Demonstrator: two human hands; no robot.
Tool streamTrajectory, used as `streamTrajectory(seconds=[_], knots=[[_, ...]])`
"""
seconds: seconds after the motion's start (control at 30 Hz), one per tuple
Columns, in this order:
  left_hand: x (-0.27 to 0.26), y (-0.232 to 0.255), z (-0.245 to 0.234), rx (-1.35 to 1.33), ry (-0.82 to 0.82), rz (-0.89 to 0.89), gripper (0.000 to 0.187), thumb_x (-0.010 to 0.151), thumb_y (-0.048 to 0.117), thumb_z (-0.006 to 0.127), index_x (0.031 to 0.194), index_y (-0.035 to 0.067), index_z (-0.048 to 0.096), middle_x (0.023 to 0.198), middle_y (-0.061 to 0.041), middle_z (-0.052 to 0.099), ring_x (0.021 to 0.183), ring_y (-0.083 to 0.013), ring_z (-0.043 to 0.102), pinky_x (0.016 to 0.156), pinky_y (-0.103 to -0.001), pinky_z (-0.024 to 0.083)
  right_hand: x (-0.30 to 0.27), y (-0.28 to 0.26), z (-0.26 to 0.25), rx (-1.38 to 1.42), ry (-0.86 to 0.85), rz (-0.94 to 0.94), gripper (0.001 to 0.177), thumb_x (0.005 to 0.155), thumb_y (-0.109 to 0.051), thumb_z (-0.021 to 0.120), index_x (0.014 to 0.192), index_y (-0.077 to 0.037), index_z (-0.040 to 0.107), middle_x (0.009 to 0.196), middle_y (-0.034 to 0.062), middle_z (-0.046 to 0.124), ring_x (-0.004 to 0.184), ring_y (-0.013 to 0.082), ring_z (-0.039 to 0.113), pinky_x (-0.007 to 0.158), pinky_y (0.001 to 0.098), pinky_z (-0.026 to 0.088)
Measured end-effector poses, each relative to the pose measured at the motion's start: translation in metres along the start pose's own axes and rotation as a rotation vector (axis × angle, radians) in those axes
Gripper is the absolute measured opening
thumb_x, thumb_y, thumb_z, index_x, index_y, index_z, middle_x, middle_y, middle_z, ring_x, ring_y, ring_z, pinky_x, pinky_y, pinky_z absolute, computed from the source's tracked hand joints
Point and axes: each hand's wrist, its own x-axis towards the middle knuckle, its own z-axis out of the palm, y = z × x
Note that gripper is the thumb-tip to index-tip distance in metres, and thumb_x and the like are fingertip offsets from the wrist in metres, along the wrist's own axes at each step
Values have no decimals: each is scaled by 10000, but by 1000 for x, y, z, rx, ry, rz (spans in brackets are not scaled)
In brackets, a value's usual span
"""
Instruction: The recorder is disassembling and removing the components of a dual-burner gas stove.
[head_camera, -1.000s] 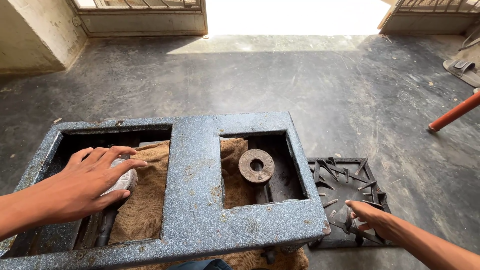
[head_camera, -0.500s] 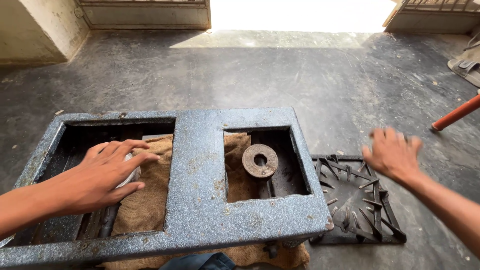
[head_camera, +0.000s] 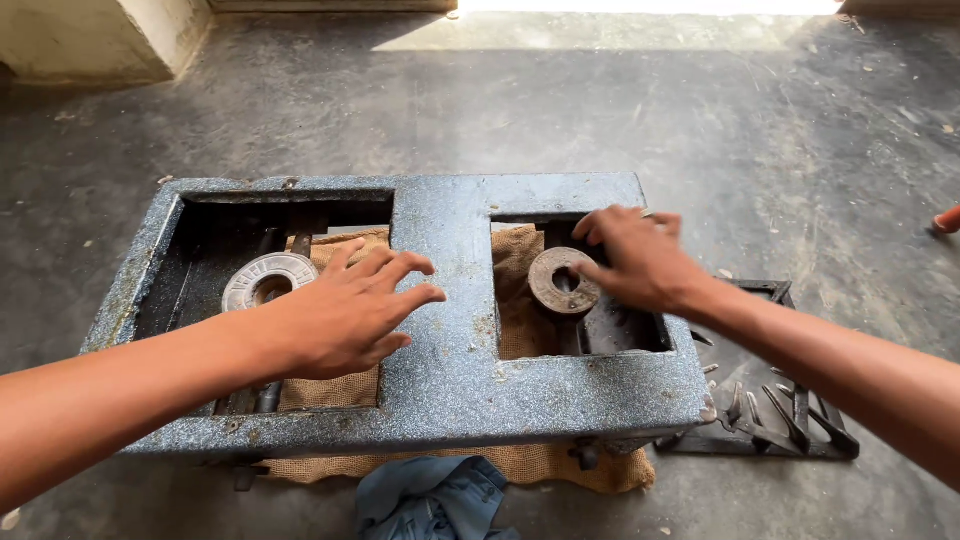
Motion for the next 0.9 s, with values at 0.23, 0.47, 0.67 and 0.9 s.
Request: streamTrajectory(seconds=[0.23, 0.47, 0.67, 0.9], knots=[[-5, -5, 0, -31, 2, -30, 590, 916, 343, 636, 1451, 162, 463, 1528, -135, 369, 1362, -373, 331, 1087, -602, 250, -18, -33, 5, -310, -367, -218, 606, 879, -594, 662, 1315, -188, 548, 1209, 58, 573, 1318, 203, 450, 1163, 537, 193], [-15, -15, 6, -85, -21, -113, 604, 889, 326, 652, 1448, 189, 467, 1513, -112, 370, 1409, -352, 277, 1070, -622, 224, -24, -13, 22, -244, -260, -230, 653, 850, -530, 702, 1391, -193, 558, 1196, 41, 591, 1283, 206, 466, 1130, 575, 177], [-15, -13, 10, -68, -10, -99, 603, 886, 339, 664, 1436, 179, 477, 1508, -115, 376, 1399, -355, 278, 1085, -620, 212, -23, -18, 17, -302, -260, -242, 496, 866, -531, 664, 1246, -216, 709, 1124, 4, 634, 1267, 185, 471, 1114, 507, 195], [-12, -11, 9, -77, -1, -80, 613, 889, 338, 665, 1446, 168, 473, 1527, -120, 367, 1399, -360, 295, 1074, -602, 233, -25, -23, 17, -323, -215, -228, 484, 877, -562, 646, 1212, -220, 720, 1083, -12, 644, 1200, 174, 518, 1123, 486, 200]])
